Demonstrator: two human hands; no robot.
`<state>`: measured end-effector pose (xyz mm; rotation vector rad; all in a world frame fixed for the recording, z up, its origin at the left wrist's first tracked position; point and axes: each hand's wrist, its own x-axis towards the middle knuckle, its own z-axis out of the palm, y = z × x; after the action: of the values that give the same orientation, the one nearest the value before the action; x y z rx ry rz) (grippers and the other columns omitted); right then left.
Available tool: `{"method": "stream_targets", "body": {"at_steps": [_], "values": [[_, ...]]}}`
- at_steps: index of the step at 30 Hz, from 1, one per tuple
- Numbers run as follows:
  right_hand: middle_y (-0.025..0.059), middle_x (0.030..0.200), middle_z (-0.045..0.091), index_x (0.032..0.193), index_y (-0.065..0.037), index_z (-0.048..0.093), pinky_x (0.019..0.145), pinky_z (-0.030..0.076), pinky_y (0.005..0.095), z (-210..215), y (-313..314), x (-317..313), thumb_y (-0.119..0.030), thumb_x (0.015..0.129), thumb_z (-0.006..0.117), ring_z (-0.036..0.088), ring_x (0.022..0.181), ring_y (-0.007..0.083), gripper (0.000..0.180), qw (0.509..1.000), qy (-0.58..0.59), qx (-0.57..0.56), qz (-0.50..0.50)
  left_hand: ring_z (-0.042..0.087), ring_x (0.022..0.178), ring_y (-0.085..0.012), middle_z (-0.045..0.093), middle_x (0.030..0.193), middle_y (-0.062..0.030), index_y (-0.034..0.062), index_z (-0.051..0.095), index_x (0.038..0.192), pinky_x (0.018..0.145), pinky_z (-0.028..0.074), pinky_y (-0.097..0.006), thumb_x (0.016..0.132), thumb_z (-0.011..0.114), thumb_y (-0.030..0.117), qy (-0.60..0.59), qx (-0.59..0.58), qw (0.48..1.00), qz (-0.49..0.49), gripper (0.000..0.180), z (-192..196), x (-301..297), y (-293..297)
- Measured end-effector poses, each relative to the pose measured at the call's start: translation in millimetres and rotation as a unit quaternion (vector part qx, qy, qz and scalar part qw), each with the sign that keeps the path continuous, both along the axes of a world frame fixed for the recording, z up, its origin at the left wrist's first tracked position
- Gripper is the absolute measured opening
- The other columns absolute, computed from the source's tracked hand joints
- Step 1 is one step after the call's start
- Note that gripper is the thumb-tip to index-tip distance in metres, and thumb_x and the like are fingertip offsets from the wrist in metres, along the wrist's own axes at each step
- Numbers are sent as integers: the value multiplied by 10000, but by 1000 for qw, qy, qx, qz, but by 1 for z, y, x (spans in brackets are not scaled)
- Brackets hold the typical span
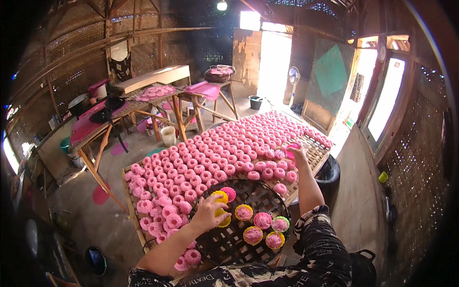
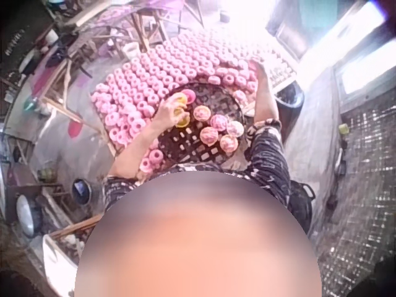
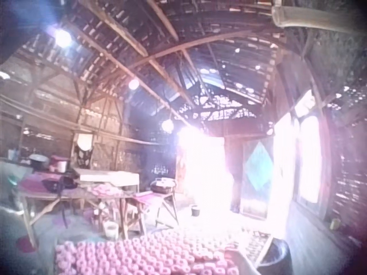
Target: The person assembles pink doughnut-shaped items into colorful plastic cups and arranges them on a woven tray. They then use a wooden mold to press pink material into additional cups and place the finished items on a display stand.
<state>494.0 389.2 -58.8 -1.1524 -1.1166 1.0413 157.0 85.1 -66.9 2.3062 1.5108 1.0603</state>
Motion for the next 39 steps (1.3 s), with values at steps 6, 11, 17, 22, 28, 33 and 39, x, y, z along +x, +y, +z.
{"method": "stream_targets", "body": {"at_steps": [6, 11, 17, 22, 28, 33, 39], "values": [[57, 885, 632, 1091, -88, 591, 560, 519, 266, 25, -10, -31, -154, 662, 708, 611, 696, 159, 450, 967, -231, 82, 69, 467, 1133, -309, 518, 1194, -138, 85, 664, 918, 960, 331, -418, 726, 704, 351, 21, -11, 999, 37, 331, -2, -10, -5], [158, 1111, 540, 1116, -70, 572, 918, 403, 374, -1, -104, -105, -324, 673, 711, 504, 1063, 284, 529, 751, -533, 200, 334, 449, 1151, -299, 511, 1204, -132, 97, 663, 929, 969, 314, -415, 723, 707, 347, 4, -28, 999, 42, 327, -5, -12, -6], [214, 1128, 481, 1168, -61, 490, 907, 406, 415, 10, -193, -129, -413, 681, 706, 448, 1107, 349, 639, 725, -550, 242, 336, 422, 1186, -253, 503, 1200, -81, 138, 652, 923, 967, 261, -505, 735, 694, 318, 0, -25, 999, 30, 264, -6, -8, -6], [154, 1035, 530, 1119, -92, 522, 832, 442, 410, 4, -230, -134, -354, 714, 697, 528, 975, 339, 513, 666, -586, 189, 420, 445, 1161, -277, 522, 1188, -119, 120, 674, 924, 980, 282, -421, 729, 706, 305, -11, -45, 999, 20, 271, -2, -3, -8], [90, 1083, 555, 1223, -87, 484, 800, 489, 359, 16, -212, -121, -293, 782, 649, 575, 982, 224, 514, 833, -256, -19, 491, 464, 1135, -255, 522, 1176, -90, 148, 652, 915, 936, 303, -460, 739, 696, 318, -8, 4, 1000, 6, 249, -4, -6, -8], [150, 1123, 567, 1234, -22, 442, 802, 523, 370, 15, -203, -104, -372, 886, 473, 584, 1003, 276, 494, 820, 332, -189, 426, 455, 1156, -262, 524, 1187, -104, 117, 640, 917, 924, 312, -457, 738, 696, 341, -22, 16, 1000, 8, 292, -3, -6, -5], [166, 1162, 554, 1192, -24, 477, 879, 475, 423, -4, -216, -120, -404, 888, 469, 565, 1034, 309, 486, 820, 307, -256, 410, 432, 1169, -328, 482, 1217, -172, 61, 411, 1272, 997, 334, -394, 712, 731, 340, -66, 57, 996, -10, 702, 19, 18, 2]]}}
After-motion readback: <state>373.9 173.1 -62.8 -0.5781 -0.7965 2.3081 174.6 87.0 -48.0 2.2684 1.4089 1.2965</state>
